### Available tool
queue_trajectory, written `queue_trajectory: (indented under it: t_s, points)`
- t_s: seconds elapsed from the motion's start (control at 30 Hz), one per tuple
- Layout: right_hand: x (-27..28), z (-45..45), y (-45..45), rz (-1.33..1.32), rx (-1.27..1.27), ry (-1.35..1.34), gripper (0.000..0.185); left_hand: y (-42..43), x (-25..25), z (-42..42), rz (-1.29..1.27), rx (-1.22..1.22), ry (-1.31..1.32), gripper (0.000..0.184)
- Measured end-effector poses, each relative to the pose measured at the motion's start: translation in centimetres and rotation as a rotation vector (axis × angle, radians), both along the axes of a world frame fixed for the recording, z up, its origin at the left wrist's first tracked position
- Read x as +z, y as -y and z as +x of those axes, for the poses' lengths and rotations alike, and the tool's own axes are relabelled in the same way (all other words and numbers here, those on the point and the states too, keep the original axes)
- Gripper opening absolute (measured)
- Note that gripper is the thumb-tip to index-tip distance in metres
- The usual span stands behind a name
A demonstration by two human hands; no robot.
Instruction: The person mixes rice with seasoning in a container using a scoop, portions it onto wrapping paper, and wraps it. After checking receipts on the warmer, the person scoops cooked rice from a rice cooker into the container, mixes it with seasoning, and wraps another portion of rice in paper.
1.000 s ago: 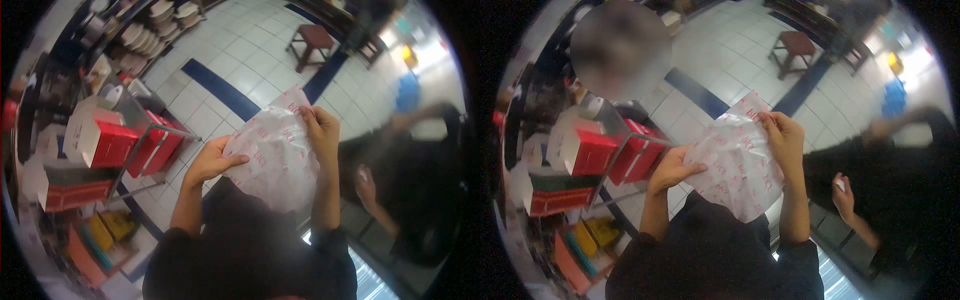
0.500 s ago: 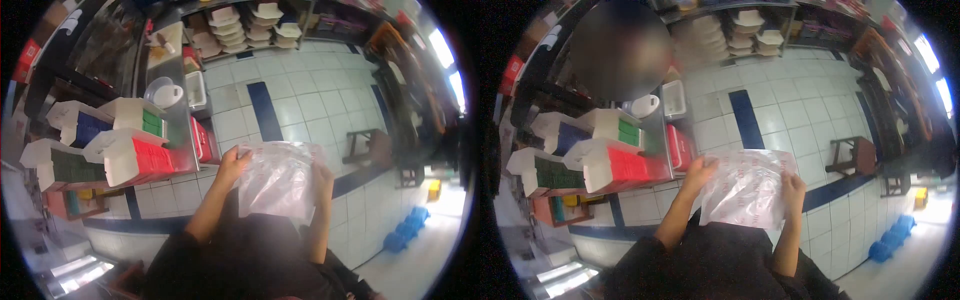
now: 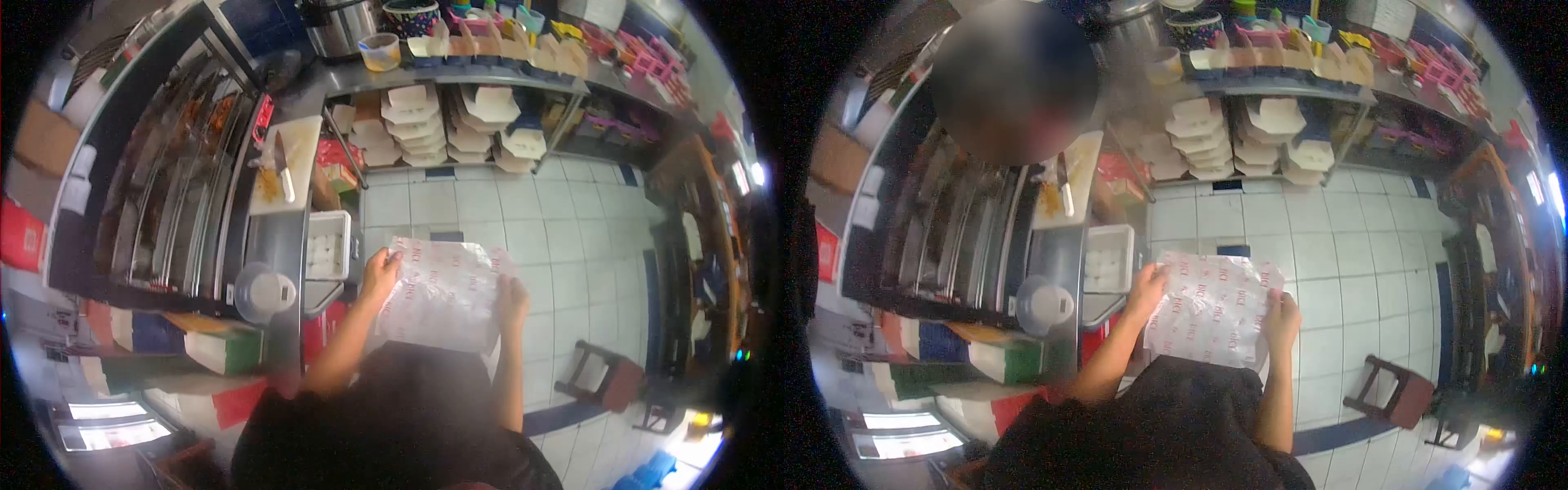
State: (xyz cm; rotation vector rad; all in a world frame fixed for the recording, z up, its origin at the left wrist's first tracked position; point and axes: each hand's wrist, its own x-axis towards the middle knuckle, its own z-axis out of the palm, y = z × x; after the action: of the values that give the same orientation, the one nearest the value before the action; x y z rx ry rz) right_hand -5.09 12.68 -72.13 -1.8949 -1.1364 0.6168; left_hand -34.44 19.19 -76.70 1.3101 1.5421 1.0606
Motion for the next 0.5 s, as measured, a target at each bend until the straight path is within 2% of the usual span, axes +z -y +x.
queue_trajectory:
  t_s: [0.03,0.17,0.2,0.33,0.43,0.5]
  points:
    - [0.6,0.1,-4.0,0.009,0.017,-0.012,0.040,-2.7,1.4,-0.1,0.154,0.087,-0.236,0.038]
    - [4.5,-2.1,-18.6,-0.083,0.252,-0.078,0.035,-10.2,5.3,-2.0,0.194,0.336,-0.359,0.041]
    - [4.1,-2.9,-22.3,-0.023,0.316,-0.141,0.035,-12.1,5.9,-2.2,0.320,0.451,-0.416,0.042]
    - [2.4,-7.0,-35.2,0.022,0.531,-0.228,0.035,-19.6,6.9,-6.3,0.212,0.544,-0.409,0.042]
    - [1.2,-10.7,-43.7,-0.016,0.563,-0.339,0.037,-27.2,6.3,-9.2,0.233,0.640,-0.385,0.041]
    - [0.3,-13.2,-48.9,-0.023,0.551,-0.364,0.036,-32.6,6.0,-12.4,0.187,0.582,-0.342,0.040]
